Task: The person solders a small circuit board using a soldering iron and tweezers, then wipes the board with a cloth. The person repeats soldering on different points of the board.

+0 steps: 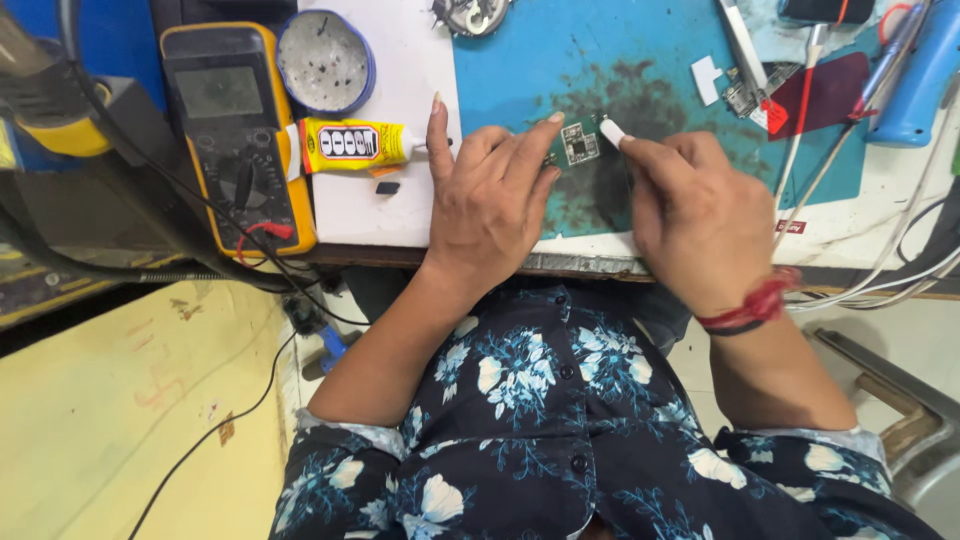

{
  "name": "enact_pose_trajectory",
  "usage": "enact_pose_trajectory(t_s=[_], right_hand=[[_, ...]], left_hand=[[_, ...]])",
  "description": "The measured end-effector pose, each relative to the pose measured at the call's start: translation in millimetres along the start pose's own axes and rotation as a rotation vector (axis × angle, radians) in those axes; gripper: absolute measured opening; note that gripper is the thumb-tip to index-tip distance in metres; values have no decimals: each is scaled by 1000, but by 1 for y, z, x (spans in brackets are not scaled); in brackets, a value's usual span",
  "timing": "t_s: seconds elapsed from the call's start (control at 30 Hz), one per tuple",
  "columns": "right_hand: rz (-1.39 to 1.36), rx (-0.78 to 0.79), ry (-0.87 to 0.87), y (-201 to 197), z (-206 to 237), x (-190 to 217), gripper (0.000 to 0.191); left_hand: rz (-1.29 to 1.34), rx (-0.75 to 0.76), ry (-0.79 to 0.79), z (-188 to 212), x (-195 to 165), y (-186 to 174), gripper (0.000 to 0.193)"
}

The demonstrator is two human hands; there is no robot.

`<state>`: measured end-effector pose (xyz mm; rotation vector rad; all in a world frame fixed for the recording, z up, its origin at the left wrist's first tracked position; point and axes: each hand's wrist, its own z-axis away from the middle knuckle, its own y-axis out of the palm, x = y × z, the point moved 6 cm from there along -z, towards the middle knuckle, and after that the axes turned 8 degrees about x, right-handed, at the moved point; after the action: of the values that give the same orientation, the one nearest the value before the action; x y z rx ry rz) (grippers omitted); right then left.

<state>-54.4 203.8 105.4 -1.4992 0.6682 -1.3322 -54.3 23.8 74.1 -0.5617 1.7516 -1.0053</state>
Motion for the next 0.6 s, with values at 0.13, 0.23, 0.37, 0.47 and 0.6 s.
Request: enact_pose_trajectory(t_s=[0.13,0.23,0.37,0.47,0.6], right_hand=[[-26,51,-151,5,1,13,39],[-4,33,-84,1,-1,11,36],[-17,30,-112,3,-3,16,39],[-13,28,-33,3,-4,10,36],[-64,26,-194,5,-1,18,40]], left_hand=[[2,-39,14,-1,0,-1,48],[-2,-25,-5,0,1,0,46],[-5,-36,15,-3,0,1,46],[-6,-16,3,-1,-1,1,45],[1,-23,10,-1,0,-1,45]])
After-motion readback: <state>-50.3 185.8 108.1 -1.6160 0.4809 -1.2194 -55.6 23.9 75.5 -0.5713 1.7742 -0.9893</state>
